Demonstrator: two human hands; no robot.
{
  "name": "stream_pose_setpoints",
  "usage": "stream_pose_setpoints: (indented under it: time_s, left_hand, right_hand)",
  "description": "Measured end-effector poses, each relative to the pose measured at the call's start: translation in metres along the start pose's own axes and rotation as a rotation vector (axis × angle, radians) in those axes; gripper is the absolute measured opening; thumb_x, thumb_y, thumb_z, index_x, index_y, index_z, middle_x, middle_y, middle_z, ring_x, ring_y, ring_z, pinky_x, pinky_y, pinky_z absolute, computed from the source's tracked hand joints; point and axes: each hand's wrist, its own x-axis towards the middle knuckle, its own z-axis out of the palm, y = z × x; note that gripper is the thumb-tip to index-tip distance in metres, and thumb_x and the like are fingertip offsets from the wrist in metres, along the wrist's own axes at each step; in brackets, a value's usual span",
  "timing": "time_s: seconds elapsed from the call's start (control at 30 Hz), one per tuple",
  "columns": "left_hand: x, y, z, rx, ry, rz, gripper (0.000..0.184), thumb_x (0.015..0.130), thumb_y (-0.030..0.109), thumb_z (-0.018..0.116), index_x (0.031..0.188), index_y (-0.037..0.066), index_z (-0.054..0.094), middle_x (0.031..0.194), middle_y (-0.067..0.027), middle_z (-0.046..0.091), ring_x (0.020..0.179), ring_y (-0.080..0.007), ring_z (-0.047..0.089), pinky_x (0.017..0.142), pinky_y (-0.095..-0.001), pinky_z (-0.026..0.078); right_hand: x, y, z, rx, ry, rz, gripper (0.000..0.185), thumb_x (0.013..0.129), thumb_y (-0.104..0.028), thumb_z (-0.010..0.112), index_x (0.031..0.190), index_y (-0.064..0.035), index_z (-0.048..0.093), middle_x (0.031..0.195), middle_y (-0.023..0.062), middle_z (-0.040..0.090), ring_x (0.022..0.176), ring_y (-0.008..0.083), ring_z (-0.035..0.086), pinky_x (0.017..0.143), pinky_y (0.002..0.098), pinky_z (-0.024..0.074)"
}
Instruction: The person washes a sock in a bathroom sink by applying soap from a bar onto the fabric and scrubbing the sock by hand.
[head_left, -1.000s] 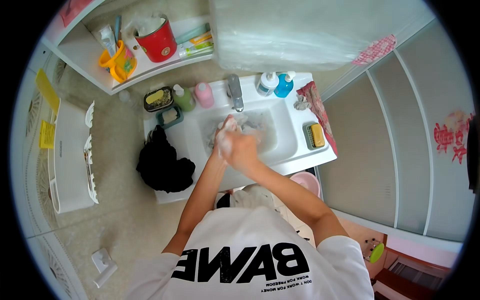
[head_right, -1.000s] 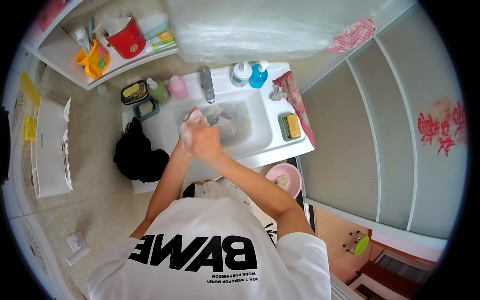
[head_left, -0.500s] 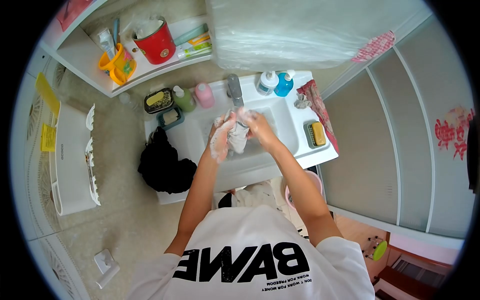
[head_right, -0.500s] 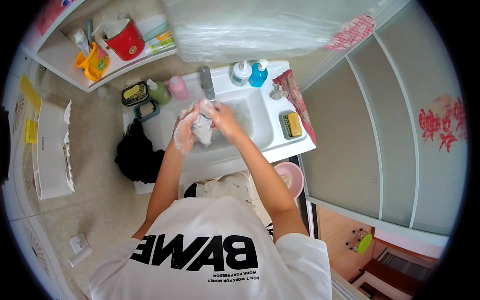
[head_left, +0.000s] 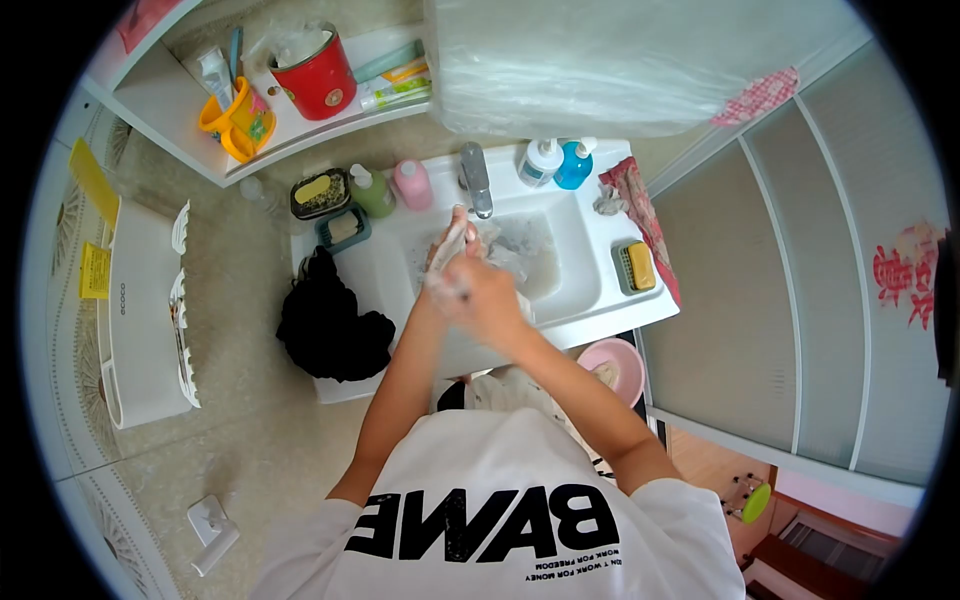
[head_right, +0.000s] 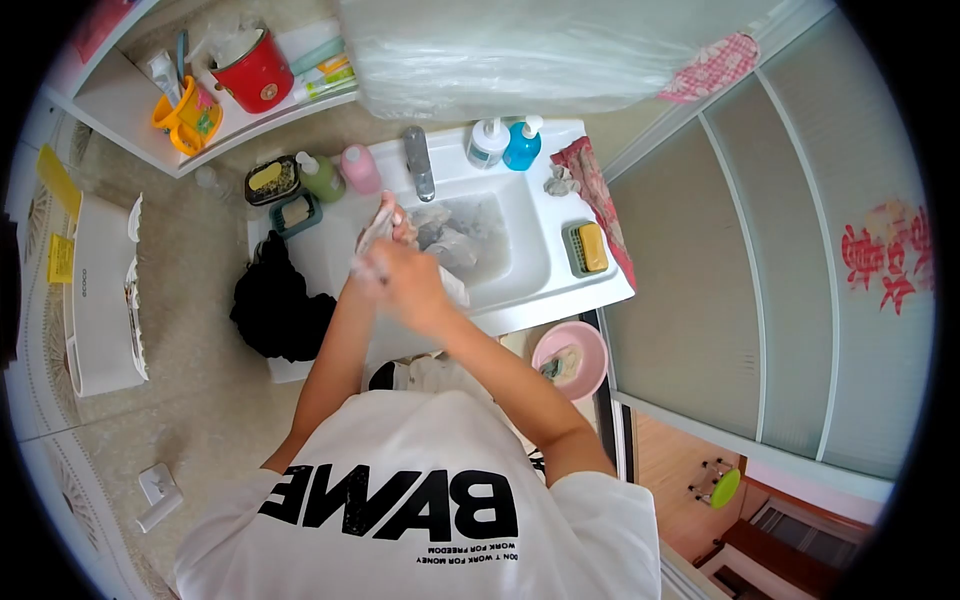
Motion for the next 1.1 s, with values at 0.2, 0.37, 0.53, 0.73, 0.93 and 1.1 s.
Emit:
stream_pose_setpoints:
  time_s: [0.2, 0.37, 0.53, 0.73, 0.93, 1.1]
  left_hand:
    - [-0.018, -0.007, 0.097, -0.024, 0.541, 0.081, 0.024, 0.096, 0.036, 0.052, 0.093, 0.012, 0.057, 0.085, -0.0001, 0.057, 0.079, -0.0129, 0.058, 0.066, -0.0303, 0.050]
    - [-0.011, -0.008, 0.072, 0.066, 0.596, 0.080, 0.027, 0.094, 0.036, 0.054, 0.099, 0.010, 0.058, 0.082, 0.0018, 0.054, 0.078, -0.0126, 0.057, 0.069, -0.0311, 0.050]
    - [-0.023, -0.007, 0.038, 0.004, 0.463, 0.026, 0.028, 0.094, 0.037, 0.055, 0.101, 0.010, 0.057, 0.082, 0.0018, 0.053, 0.077, -0.0113, 0.056, 0.072, -0.0295, 0.048]
    - [-0.012, 0.004, 0.074, 0.174, 0.676, 0.058, 0.030, 0.097, 0.037, 0.049, 0.088, 0.011, 0.059, 0.080, 0.0002, 0.060, 0.070, -0.0120, 0.059, 0.063, -0.0279, 0.049]
    - [-0.013, 0.006, 0.067, 0.365, 0.756, 0.126, 0.035, 0.096, 0.043, 0.049, 0.082, 0.012, 0.054, 0.073, 0.0019, 0.053, 0.066, -0.0105, 0.055, 0.061, -0.0276, 0.048]
    - [-0.014, 0.007, 0.045, 0.397, 0.782, 0.029, 0.035, 0.095, 0.045, 0.052, 0.078, 0.013, 0.052, 0.071, 0.0034, 0.049, 0.065, -0.0096, 0.053, 0.058, -0.0274, 0.046]
  right_hand:
    - [0.021, 0.025, 0.006, -0.072, 0.137, 0.167, 0.015, 0.084, -0.015, 0.058, 0.075, -0.0035, 0.057, 0.063, 0.0208, 0.056, 0.057, 0.0367, 0.059, 0.053, 0.0414, 0.0476]
    - [0.030, 0.036, 0.002, -0.017, 0.073, 0.255, 0.011, 0.084, -0.012, 0.056, 0.085, -0.0026, 0.061, 0.062, 0.0212, 0.056, 0.060, 0.0391, 0.060, 0.055, 0.0438, 0.0480]
    - [0.015, 0.006, 0.004, -0.141, 0.055, -0.008, 0.018, 0.075, -0.009, 0.062, 0.090, -0.0003, 0.063, 0.071, 0.0218, 0.061, 0.062, 0.0385, 0.061, 0.057, 0.0447, 0.0474]
    - [0.028, 0.070, 0.000, 0.377, 0.085, 0.517, 0.019, 0.088, -0.014, 0.056, 0.086, 0.0044, 0.061, 0.066, 0.0114, 0.058, 0.060, 0.0169, 0.053, 0.057, 0.0344, 0.0437]
    - [0.023, 0.061, -0.005, 0.736, 0.061, 0.907, 0.026, 0.093, -0.022, 0.055, 0.085, 0.0021, 0.062, 0.073, 0.0028, 0.060, 0.067, 0.0120, 0.051, 0.059, 0.0309, 0.0434]
    - [0.008, 0.036, 0.010, 0.596, 0.053, 0.485, 0.022, 0.083, -0.022, 0.061, 0.088, -0.0006, 0.063, 0.065, 0.0102, 0.061, 0.065, 0.0239, 0.063, 0.061, 0.0359, 0.0487]
